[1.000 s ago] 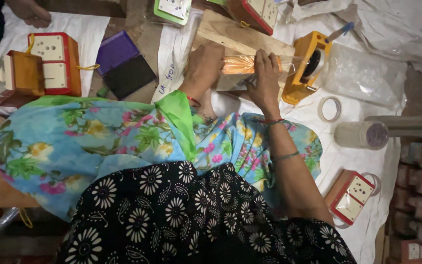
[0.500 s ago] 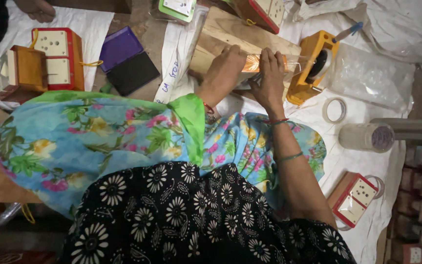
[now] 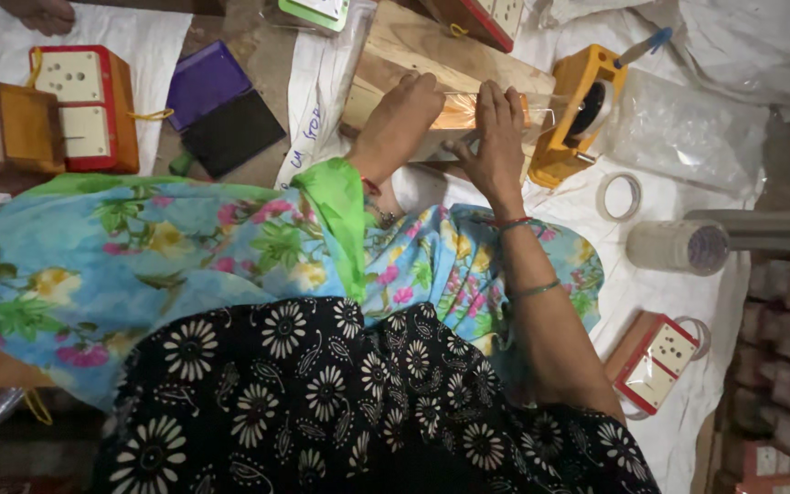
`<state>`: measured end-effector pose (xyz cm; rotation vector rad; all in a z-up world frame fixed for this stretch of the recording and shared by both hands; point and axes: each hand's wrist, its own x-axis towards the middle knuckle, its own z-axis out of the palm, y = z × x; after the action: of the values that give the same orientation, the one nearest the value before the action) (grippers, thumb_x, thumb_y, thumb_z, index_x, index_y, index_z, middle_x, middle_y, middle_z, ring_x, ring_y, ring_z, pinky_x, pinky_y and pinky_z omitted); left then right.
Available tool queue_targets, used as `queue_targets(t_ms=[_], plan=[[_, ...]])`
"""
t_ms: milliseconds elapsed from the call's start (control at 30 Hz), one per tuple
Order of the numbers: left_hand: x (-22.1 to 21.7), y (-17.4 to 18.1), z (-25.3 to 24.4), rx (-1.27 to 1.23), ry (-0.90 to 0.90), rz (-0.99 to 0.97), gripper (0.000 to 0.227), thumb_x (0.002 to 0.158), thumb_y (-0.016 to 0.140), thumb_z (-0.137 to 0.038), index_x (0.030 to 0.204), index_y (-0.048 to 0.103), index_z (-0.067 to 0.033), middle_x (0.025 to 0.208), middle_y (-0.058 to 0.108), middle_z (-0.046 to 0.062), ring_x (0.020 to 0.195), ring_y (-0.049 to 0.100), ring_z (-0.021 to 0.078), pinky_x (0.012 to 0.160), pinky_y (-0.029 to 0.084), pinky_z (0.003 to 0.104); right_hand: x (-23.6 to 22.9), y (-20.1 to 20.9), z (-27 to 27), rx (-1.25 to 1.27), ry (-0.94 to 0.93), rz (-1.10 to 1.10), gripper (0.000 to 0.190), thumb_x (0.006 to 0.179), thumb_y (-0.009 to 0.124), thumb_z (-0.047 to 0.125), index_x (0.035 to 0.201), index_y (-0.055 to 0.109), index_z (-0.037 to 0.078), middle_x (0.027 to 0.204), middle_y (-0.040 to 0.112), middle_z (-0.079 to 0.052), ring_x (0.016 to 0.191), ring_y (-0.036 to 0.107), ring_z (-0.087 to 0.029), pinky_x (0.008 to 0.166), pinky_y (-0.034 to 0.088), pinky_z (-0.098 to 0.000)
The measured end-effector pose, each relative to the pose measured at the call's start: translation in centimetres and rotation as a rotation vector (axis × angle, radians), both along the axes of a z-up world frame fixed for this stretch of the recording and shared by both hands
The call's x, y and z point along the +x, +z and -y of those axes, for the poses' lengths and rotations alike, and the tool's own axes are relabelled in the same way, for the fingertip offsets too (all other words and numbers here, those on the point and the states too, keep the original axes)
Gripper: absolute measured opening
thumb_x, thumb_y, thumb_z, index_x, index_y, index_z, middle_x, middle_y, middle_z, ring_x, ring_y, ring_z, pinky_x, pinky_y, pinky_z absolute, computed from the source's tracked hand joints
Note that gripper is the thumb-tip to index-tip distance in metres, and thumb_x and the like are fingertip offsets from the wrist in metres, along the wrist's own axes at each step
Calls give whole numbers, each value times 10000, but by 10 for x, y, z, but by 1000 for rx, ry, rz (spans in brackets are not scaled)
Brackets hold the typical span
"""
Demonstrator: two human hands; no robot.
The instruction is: The person wraps small electrical switch units in clear plastic film using a handheld tape dispenser. They place each unit on a wooden board, pull film from the dispenser, and seal the package before setting it aside.
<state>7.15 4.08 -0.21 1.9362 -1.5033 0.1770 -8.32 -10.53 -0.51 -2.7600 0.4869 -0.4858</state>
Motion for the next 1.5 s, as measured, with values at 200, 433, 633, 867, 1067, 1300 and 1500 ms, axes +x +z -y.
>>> queue_targets(t_ms=[200,433,633,867,1067,1300,1500], plan=[[-2,8,-16,-15,-115,206,131,840,587,-35,942,648,20,1146,593,167,1051,608,343,886,545,420,-1,-7,0,-11,-17,18,1009,780,923,219,1591,350,41,1619,392,-152,1522,279,-424,1230,322,-469],[-7,9,-32,-88,-102,110,341,808,624,-68,1111,630,88,1075,574,198,1010,579,370,867,532,427,5,-9,12,-83,8,-7,1029,777,926,257,1591,336,37,1608,391,-168,1499,306,-452,1219,329,-486],[-37,1,-31,-260,78,-77,341,866,686,-20,1201,649,24,1096,581,149,1027,578,356,882,520,441,-13,-17,48,-45,-79,-3,1048,748,948,309,1563,360,11,1549,452,-218,1410,373,-460,1168,342,-493],[-41,8,-30,-257,127,-97,267,905,721,-32,1171,702,-14,1040,598,115,969,575,327,847,512,428,-64,-58,113,447,-332,388,581,862,791,171,1380,585,9,1284,683,-154,1152,658,-282,1011,520,-377],[-42,3,-30,-234,122,-83,285,885,737,-31,1167,712,-3,1004,587,122,945,571,329,830,505,438,-113,-128,186,371,-775,760,240,941,693,69,1160,663,-23,1102,735,-135,1014,696,-250,915,574,-371],[-41,6,-31,-182,162,-29,251,918,763,-53,1167,736,-29,1089,612,132,1009,574,342,873,491,461,-113,-177,220,425,-707,537,148,912,724,199,888,774,62,824,782,-55,761,716,-159,720,553,-312],[-42,0,-35,-168,153,-56,305,891,775,-53,1193,738,-28,1075,606,121,1020,578,328,880,487,449,-104,-125,182,453,-708,822,105,909,685,62,814,677,17,711,659,-36,675,588,-98,630,499,-271]])
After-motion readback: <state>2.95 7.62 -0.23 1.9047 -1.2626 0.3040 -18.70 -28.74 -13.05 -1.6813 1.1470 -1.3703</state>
